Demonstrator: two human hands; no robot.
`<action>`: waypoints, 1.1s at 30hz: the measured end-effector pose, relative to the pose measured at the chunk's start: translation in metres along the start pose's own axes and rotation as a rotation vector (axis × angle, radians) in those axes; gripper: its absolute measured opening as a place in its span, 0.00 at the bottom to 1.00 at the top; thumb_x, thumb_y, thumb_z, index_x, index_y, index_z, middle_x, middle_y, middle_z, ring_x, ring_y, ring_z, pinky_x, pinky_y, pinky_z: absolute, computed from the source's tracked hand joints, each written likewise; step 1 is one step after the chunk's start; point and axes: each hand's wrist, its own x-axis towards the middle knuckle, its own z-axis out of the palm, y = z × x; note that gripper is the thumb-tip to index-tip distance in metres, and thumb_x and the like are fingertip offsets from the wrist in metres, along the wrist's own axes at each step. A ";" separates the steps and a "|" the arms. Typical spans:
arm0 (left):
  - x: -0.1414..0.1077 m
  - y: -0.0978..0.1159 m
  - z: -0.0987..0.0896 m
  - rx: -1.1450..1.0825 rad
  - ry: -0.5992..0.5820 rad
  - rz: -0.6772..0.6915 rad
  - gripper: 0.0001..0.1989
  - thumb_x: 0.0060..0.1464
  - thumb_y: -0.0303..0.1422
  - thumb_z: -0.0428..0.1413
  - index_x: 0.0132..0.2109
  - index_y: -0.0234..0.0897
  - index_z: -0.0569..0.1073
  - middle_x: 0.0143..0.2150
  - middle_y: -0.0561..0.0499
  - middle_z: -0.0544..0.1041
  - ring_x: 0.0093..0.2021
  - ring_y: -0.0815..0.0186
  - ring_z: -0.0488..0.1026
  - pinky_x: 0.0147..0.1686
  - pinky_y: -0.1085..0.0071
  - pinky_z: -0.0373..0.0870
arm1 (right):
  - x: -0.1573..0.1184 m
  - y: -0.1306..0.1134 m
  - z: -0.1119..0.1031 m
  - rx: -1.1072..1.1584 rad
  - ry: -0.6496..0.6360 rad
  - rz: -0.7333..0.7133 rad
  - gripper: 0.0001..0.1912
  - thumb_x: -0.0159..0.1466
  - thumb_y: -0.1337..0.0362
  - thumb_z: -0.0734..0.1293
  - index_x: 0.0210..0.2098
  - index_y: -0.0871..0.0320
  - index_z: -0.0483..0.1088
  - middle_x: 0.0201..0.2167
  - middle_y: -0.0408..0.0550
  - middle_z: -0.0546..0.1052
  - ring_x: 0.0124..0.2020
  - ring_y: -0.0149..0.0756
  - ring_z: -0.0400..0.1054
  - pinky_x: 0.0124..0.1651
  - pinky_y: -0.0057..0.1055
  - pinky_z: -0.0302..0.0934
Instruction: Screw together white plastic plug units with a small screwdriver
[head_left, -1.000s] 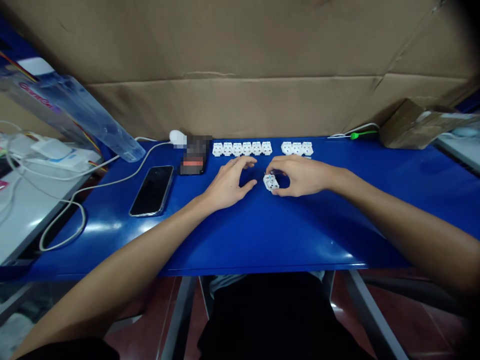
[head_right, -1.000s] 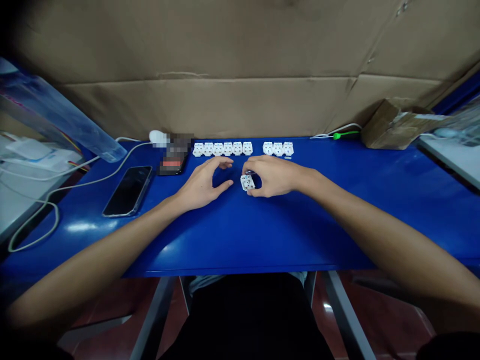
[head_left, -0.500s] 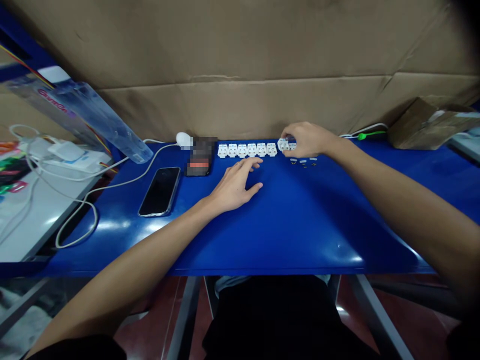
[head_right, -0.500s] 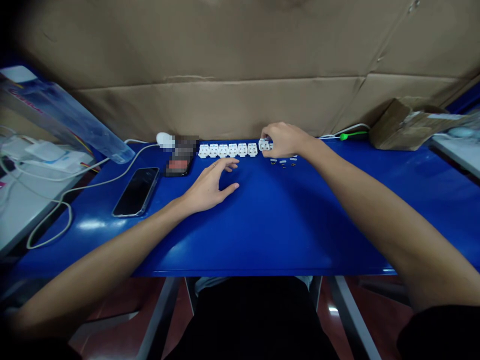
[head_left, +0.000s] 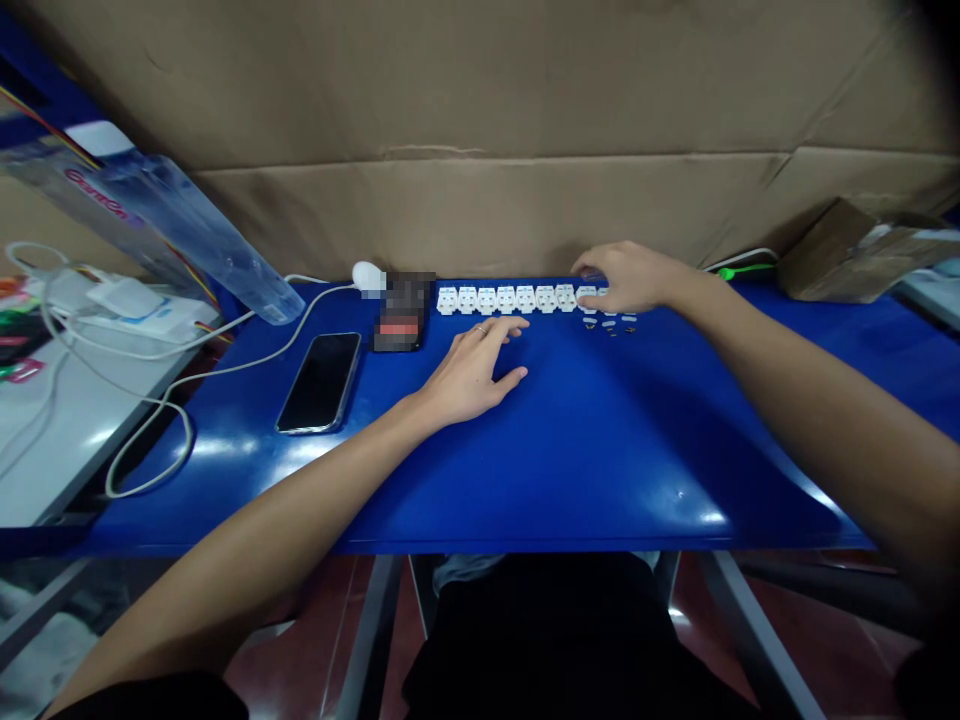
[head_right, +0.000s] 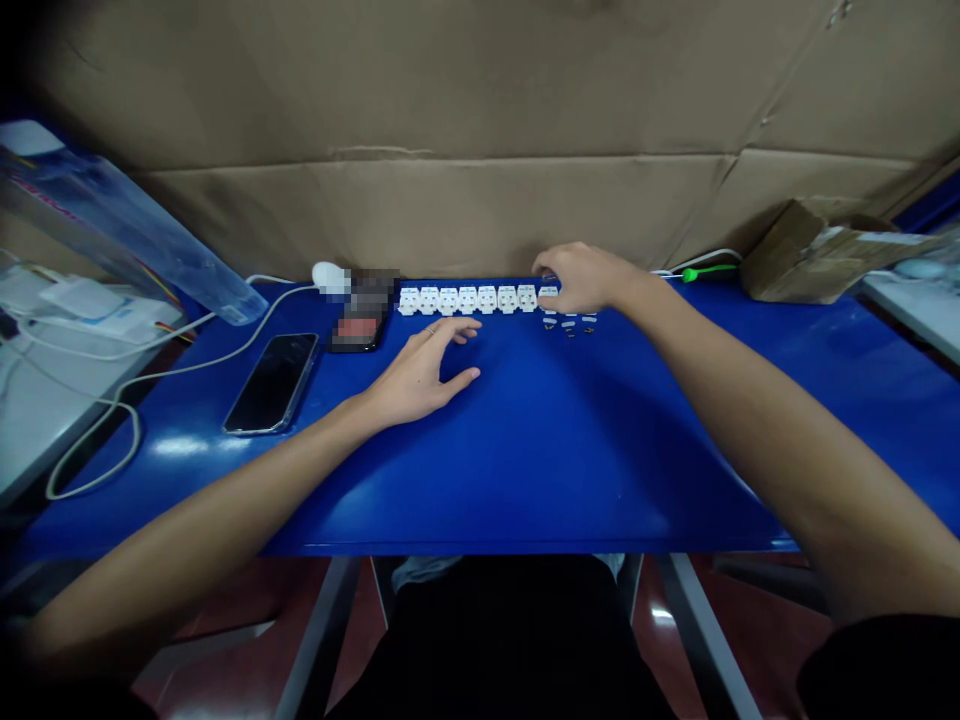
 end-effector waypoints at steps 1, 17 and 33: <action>0.000 0.000 0.000 0.003 -0.002 0.001 0.30 0.74 0.33 0.65 0.77 0.46 0.66 0.72 0.41 0.80 0.70 0.47 0.80 0.73 0.39 0.72 | -0.001 0.005 -0.002 -0.003 -0.010 -0.001 0.30 0.68 0.55 0.72 0.65 0.65 0.82 0.63 0.68 0.87 0.61 0.67 0.83 0.65 0.56 0.76; 0.000 0.002 -0.002 0.039 -0.017 0.012 0.29 0.75 0.35 0.64 0.77 0.45 0.68 0.70 0.40 0.81 0.69 0.45 0.80 0.74 0.37 0.72 | -0.002 0.022 0.001 -0.012 0.003 -0.021 0.16 0.69 0.59 0.68 0.49 0.57 0.85 0.48 0.61 0.90 0.45 0.56 0.83 0.49 0.51 0.74; 0.002 0.002 0.001 0.072 -0.045 0.128 0.16 0.78 0.35 0.60 0.68 0.45 0.76 0.72 0.42 0.80 0.74 0.46 0.77 0.74 0.37 0.73 | -0.072 -0.071 -0.001 0.273 0.159 -0.065 0.16 0.74 0.60 0.66 0.55 0.55 0.84 0.52 0.56 0.90 0.50 0.52 0.84 0.57 0.49 0.76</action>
